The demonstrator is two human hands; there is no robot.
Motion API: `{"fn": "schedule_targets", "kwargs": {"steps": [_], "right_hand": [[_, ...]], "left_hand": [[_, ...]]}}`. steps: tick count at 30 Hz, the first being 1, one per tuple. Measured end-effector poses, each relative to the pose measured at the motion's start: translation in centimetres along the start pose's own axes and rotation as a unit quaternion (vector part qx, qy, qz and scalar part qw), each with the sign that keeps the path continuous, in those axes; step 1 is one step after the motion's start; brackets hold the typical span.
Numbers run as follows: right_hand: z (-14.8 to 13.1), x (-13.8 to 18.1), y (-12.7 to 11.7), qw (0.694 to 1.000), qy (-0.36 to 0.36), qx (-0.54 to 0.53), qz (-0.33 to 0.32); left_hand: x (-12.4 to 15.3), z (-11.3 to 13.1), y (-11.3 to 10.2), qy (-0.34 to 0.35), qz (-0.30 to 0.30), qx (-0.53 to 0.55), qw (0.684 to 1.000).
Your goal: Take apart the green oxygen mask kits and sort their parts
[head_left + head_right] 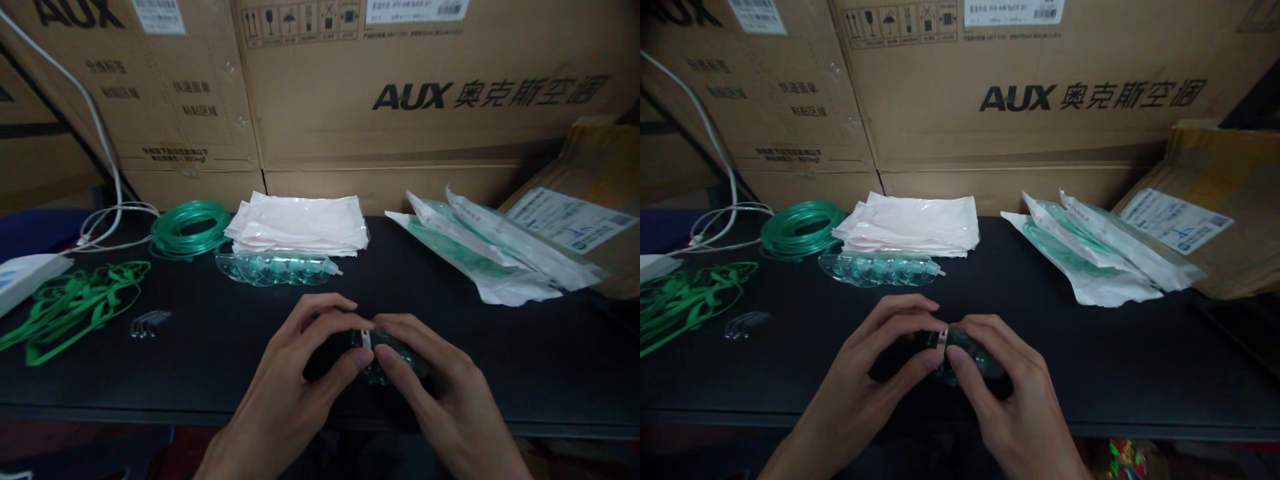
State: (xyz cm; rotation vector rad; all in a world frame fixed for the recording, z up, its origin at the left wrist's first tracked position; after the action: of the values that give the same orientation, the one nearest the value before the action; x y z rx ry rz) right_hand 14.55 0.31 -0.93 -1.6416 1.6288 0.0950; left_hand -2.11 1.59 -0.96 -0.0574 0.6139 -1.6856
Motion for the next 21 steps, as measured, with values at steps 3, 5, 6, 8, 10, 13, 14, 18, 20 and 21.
{"fn": "schedule_targets", "kwargs": {"steps": [3, 5, 6, 8, 10, 13, 14, 18, 20, 21], "right_hand": [[0.6, 0.0, -0.3, 0.999, 0.035, -0.019, 0.015], [1.0, 0.0, -0.5, 0.997, 0.059, -0.029, 0.033], [1.2, 0.0, -0.7, 0.996, 0.068, -0.035, 0.044], [1.4, -0.1, -0.8, 0.994, 0.076, -0.049, 0.057], [1.4, -0.2, -0.8, 0.994, 0.075, -0.062, 0.051], [1.1, -0.2, -0.7, 0.995, 0.06, -0.078, 0.022], [1.1, -0.1, -0.6, 0.995, 0.055, -0.082, 0.013], [1.1, 0.1, -0.6, 0.994, 0.053, -0.09, -0.007], [1.2, 0.2, -0.6, 0.994, 0.057, -0.095, -0.011], [1.2, 0.2, -0.6, 0.994, 0.059, -0.096, -0.012]], "left_hand": [[0.1, 0.4, 0.4, 0.044, -0.034, -0.014, 0.998], [0.1, 0.2, 0.6, 0.043, -0.045, -0.024, 0.998], [0.1, 0.1, 0.7, 0.038, -0.049, -0.03, 0.998], [0.0, -0.1, 0.8, 0.03, -0.055, -0.033, 0.998], [-0.1, -0.2, 0.8, 0.021, -0.052, -0.022, 0.998], [-0.3, -0.4, 0.3, 0.001, -0.034, 0.005, 0.999], [-0.3, -0.5, 0.1, -0.009, -0.029, 0.011, 0.999], [-0.2, -0.7, -0.1, -0.03, -0.025, 0.017, 0.999], [-0.2, -0.6, -0.2, -0.033, -0.024, 0.019, 0.999], [-0.1, -0.5, -0.3, -0.033, -0.022, 0.02, 0.999]]}}
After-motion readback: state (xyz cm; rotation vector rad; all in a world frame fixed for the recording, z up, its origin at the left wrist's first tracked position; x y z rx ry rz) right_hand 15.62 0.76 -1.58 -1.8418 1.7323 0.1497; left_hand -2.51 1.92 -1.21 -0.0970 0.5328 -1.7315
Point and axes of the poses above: each hand's wrist, its own x-axis away from the middle knuckle, its own y-axis out of the palm, z = x × y, the point moved 7 cm from there along -x, towards the middle knuckle, and after that the axes turned 8 degrees about -y, right-handed, at the moved point
